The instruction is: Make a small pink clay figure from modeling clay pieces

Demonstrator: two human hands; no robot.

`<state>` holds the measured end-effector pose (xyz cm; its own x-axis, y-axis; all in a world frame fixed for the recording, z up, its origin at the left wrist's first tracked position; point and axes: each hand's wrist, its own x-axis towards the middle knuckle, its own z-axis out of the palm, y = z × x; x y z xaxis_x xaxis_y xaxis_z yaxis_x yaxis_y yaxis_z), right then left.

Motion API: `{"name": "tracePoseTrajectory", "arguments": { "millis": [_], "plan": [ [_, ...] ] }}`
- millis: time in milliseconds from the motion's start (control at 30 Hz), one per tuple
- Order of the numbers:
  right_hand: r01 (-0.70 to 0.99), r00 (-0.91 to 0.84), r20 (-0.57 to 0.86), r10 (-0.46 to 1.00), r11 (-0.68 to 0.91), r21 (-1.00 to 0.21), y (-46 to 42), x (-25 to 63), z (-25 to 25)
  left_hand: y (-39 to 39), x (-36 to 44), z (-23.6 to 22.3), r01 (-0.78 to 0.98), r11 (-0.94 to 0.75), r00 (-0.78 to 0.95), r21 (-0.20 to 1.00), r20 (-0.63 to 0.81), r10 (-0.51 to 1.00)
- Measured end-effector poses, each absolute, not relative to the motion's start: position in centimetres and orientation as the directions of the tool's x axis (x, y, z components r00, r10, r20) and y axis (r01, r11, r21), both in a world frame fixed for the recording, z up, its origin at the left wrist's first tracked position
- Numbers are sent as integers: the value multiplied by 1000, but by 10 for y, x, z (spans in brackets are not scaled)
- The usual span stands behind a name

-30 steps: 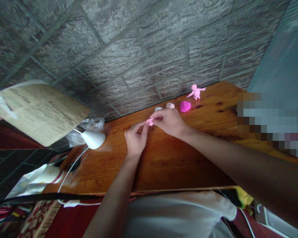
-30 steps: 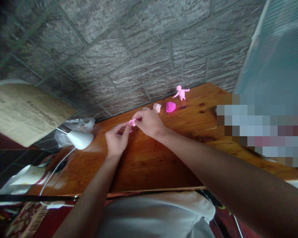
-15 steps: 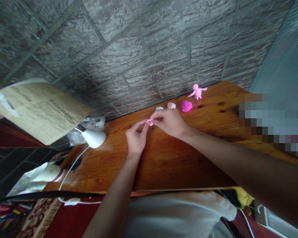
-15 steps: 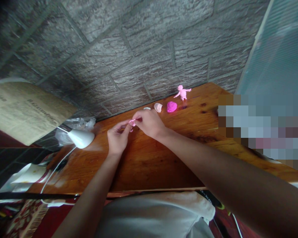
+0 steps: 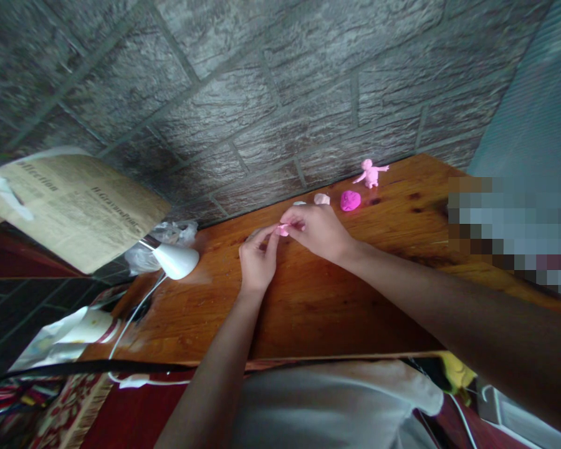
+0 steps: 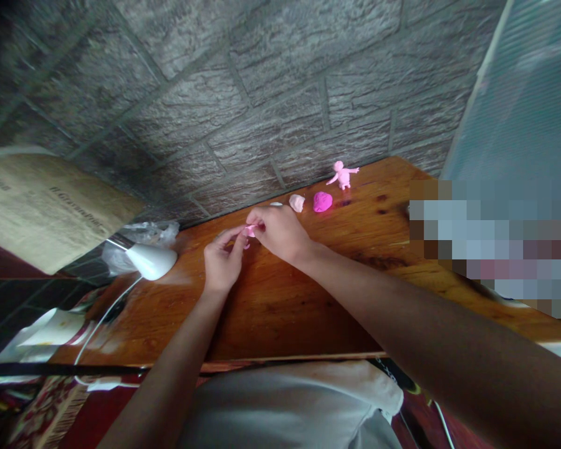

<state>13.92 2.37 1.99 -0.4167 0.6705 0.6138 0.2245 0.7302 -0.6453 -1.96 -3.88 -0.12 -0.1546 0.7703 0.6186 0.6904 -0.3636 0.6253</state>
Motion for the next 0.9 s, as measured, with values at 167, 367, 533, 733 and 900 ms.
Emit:
{"name": "tracePoseTrajectory", "arguments": {
  "millis": [167, 367, 533, 733, 900],
  "plan": [
    [214, -462, 637, 618, 774, -596, 22, 139, 21, -39, -20, 0, 713, -380, -137, 589, 649, 748],
    [148, -415, 602, 682, 703, -695, 24, 137, 17, -39, -19, -1, 693, -380, -125, 612, 621, 773],
    [100, -383, 589, 712, 665, -740, 23, 136, 15, -40, -17, -2, 660, -371, -151, 653, 600, 786],
    [89, -369, 606, 705, 675, -732, 21, 136, 16, -39, -16, -2, 639, -358, -186, 681, 589, 787],
    [117, -334, 587, 737, 651, -750, 21, 135, 16, -37, -18, -5, 597, -330, -251, 731, 561, 789]
  ]
}}
